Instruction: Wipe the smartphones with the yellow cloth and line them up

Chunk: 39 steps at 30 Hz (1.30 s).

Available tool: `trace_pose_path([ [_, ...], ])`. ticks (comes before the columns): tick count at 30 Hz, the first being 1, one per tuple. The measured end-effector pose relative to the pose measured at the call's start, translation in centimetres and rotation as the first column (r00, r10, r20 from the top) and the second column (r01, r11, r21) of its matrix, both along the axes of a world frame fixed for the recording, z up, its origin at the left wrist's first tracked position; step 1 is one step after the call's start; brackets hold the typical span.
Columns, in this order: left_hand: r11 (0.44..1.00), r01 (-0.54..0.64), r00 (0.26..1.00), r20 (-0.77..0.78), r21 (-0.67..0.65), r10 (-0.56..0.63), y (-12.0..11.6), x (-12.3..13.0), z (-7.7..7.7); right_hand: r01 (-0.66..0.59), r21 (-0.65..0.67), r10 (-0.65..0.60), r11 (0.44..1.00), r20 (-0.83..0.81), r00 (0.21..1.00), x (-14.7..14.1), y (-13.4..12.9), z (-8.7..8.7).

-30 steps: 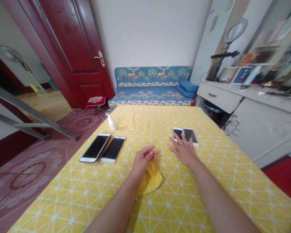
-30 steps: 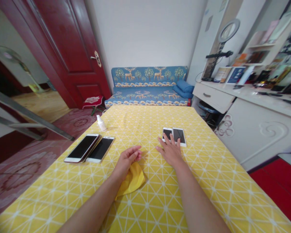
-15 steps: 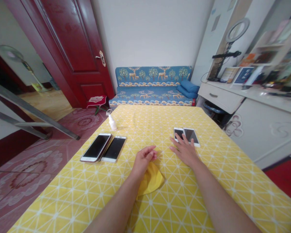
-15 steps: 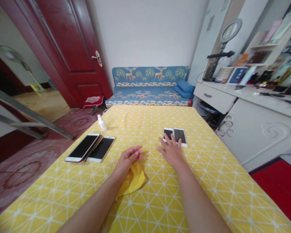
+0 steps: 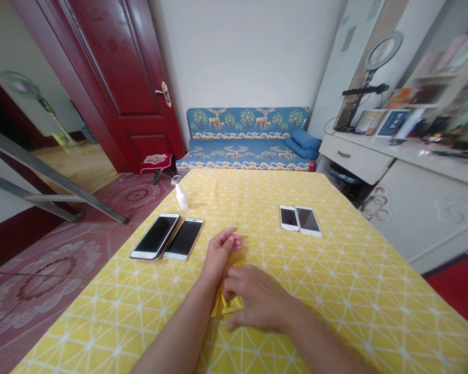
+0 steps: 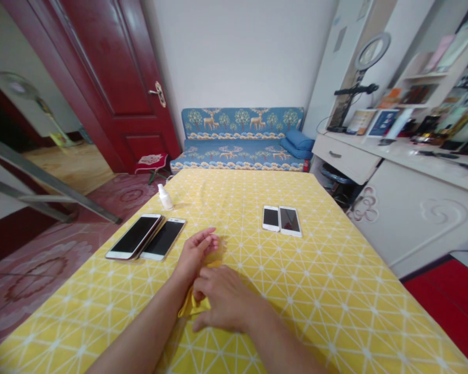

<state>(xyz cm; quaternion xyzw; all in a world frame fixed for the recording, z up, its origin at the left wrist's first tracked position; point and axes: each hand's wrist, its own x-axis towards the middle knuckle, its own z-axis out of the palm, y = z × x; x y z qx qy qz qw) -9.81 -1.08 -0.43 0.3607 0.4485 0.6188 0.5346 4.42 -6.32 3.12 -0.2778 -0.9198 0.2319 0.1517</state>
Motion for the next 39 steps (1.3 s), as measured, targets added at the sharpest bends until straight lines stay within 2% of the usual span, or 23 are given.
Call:
trace_pose_path([
  [2,0.991,-0.118,0.954,-0.269,0.070,0.133,0.1,-1.3,0.2,0.012,0.006,-0.012,1.000,-0.013,1.000,0.0,0.1,-0.1],
  [3,0.975,-0.181,0.875,-0.431,0.130,0.220,0.1,-2.0,0.4,0.021,0.005,-0.021,1.000,-0.025,0.999,0.1,0.2,-0.2],
  [4,0.951,-0.234,0.752,-0.583,0.201,0.308,0.1,-2.8,0.6,0.035,-0.002,-0.035,0.999,-0.041,0.999,0.1,0.4,-0.3],
  [6,0.906,-0.288,0.437,-0.800,0.310,0.412,-0.1,-4.1,1.1,0.076,-0.042,-0.080,0.996,-0.085,0.993,0.1,0.7,-0.5],
  [8,0.893,-0.311,0.166,-0.907,0.325,0.387,-0.3,-5.0,1.4,0.130,-0.118,-0.148,0.984,-0.154,0.977,-0.1,1.0,-0.9],
  [9,0.897,-0.325,0.071,-0.938,0.300,0.340,-0.4,-5.1,1.4,0.153,-0.170,-0.186,0.973,-0.199,0.962,-0.2,1.1,-1.1],
  [10,0.903,-0.341,0.002,-0.960,0.261,0.279,-0.4,-5.1,1.4,0.170,-0.234,-0.228,0.957,-0.250,0.941,-0.3,1.3,-1.2],
  [12,0.920,-0.354,-0.078,-0.986,0.168,0.150,-0.5,-4.8,1.2,0.173,-0.407,-0.332,0.897,-0.363,0.871,-0.4,1.8,-1.5],
  [15,0.955,-0.287,-0.102,-0.994,0.076,0.049,-0.7,-3.6,1.0,0.078,-0.653,-0.508,0.753,-0.502,0.700,-0.3,2.6,-1.8],
  [18,0.990,-0.127,-0.052,-0.997,0.063,0.056,-1.1,-2.3,1.0,-0.001,-0.766,-0.655,0.643,-0.551,0.516,0.0,3.4,-2.1],
  [21,0.994,0.052,0.077,-0.993,0.097,0.093,-1.6,-1.0,1.0,-0.024,-0.810,-0.755,0.585,-0.556,0.349,0.4,4.0,-2.4],
  [24,0.957,0.219,0.275,-0.953,0.190,0.126,-1.7,-0.3,0.9,-0.027,-0.832,-0.809,0.553,-0.545,0.220,0.8,4.3,-2.6],
  [26,0.941,0.239,0.342,-0.927,0.241,0.151,-1.5,-0.4,0.9,-0.037,-0.848,-0.833,0.528,-0.526,0.173,1.0,4.4,-2.6],
  [27,0.946,0.207,0.327,-0.929,0.249,0.173,-1.4,-0.6,0.9,-0.042,-0.854,-0.839,0.519,-0.519,0.163,1.1,4.4,-2.6],
  [28,0.958,0.149,0.279,-0.940,0.243,0.195,-1.3,-1.0,1.0,-0.043,-0.856,-0.843,0.515,-0.514,0.160,1.2,4.4,-2.6],
  [30,0.979,0.002,0.136,-0.970,0.206,0.203,-1.1,-1.9,1.2,-0.039,-0.857,-0.842,0.514,-0.513,0.170,1.2,4.4,-2.6],
  [32,0.985,-0.089,0.025,-0.988,0.147,0.149,-1.0,-2.8,1.4,-0.033,-0.858,-0.841,0.513,-0.510,0.183,1.2,4.5,-2.7],
  [36,0.983,-0.168,-0.070,-0.995,0.076,0.064,-0.9,-3.5,1.9,-0.024,-0.859,-0.842,0.511,-0.506,0.188,1.2,4.5,-2.8],
  [38,0.973,-0.225,-0.083,-0.996,0.051,0.033,-0.9,-3.5,2.2,-0.026,-0.860,-0.842,0.510,-0.505,0.189,1.2,4.5,-2.8],
  [39,0.968,-0.250,-0.067,-0.998,0.027,0.011,-0.9,-3.4,2.4,-0.028,-0.861,-0.844,0.507,-0.503,0.188,1.2,4.6,-2.8],
])
